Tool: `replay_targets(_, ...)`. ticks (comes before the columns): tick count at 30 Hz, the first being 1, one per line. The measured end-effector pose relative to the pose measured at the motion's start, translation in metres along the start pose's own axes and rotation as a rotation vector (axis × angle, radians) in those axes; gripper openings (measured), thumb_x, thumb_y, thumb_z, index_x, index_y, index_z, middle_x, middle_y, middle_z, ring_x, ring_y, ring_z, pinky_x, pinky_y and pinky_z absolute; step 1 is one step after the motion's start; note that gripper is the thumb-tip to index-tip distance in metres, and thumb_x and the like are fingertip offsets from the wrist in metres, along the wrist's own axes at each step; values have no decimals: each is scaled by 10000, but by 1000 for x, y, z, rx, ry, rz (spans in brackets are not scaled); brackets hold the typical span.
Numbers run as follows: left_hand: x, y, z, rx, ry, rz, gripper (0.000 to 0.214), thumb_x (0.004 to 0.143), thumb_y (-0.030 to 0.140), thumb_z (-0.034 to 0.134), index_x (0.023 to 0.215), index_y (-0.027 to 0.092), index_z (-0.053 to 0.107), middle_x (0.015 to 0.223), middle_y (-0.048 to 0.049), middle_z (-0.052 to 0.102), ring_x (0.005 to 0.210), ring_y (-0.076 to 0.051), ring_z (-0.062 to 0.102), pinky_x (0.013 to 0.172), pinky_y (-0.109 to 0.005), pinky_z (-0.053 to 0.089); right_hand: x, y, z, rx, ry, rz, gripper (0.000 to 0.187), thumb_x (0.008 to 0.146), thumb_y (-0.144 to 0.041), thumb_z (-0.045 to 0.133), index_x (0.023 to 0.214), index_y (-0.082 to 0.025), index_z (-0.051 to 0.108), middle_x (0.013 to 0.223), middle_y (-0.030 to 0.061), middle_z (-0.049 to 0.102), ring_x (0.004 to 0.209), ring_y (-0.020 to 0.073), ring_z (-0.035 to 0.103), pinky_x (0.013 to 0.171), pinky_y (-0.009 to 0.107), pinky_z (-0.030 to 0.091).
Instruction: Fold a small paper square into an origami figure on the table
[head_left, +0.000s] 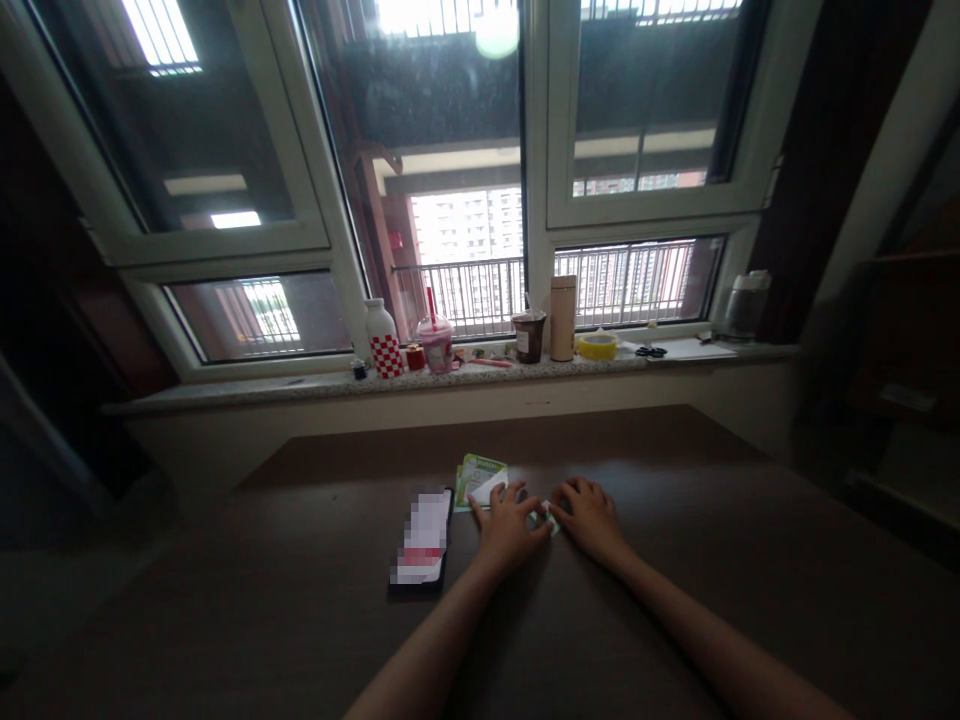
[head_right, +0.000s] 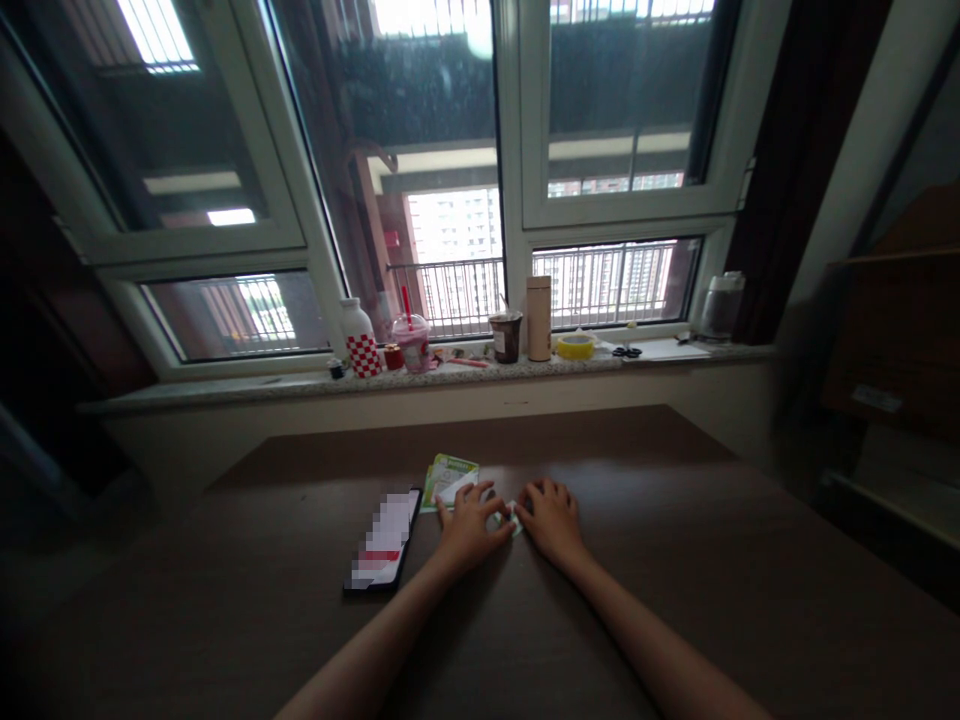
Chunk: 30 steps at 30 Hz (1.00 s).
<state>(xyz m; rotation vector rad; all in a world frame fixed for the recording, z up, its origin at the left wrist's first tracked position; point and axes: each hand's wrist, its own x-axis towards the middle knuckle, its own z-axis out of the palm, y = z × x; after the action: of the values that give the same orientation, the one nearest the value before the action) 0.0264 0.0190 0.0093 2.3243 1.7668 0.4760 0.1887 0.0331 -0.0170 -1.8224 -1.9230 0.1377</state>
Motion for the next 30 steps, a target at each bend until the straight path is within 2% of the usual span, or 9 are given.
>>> replay_targets(10, 0, -2, 4, -29, 32, 16, 251, 802, 534, 593, 966, 366, 682, 1445, 36, 440, 1371, -341, 266, 1052, -750, 21, 0, -1, -1, -13, -7, -12, 221, 881, -453, 517, 964, -289, 639, 1160, 49, 577, 1077, 249, 495, 917, 390, 355)
replay_targets(17, 0, -4, 6, -25, 79, 28, 325, 789, 521, 626, 1065, 350, 631, 1395, -4, 481, 1347, -295, 313, 1075, -725, 12, 1, 1, 2, -16, -5, -6, 200, 876, -430, 531, 965, -282, 632, 1155, 48, 577, 1068, 247, 497, 915, 389, 354)
replay_targets(22, 0, -3, 7, -61, 100, 51, 234, 780, 489, 654, 973, 358, 667, 1386, 12, 489, 1344, -307, 318, 1049, -757, 13, 1, 1, 2, -19, -12, -4, 198, 883, -418, 524, 989, -282, 621, 1159, 52, 576, 1088, 254, 489, 929, 398, 345)
replay_targets(30, -2, -1, 4, -14, 122, 96, 178, 788, 478, 658, 915, 367, 715, 1385, 21, 507, 1344, -331, 311, 1059, -739, -56, 0, -1, -1, -20, -21, -6, 204, 883, -410, 531, 1009, -285, 630, 1184, 54, 569, 1102, 258, 481, 941, 396, 342)
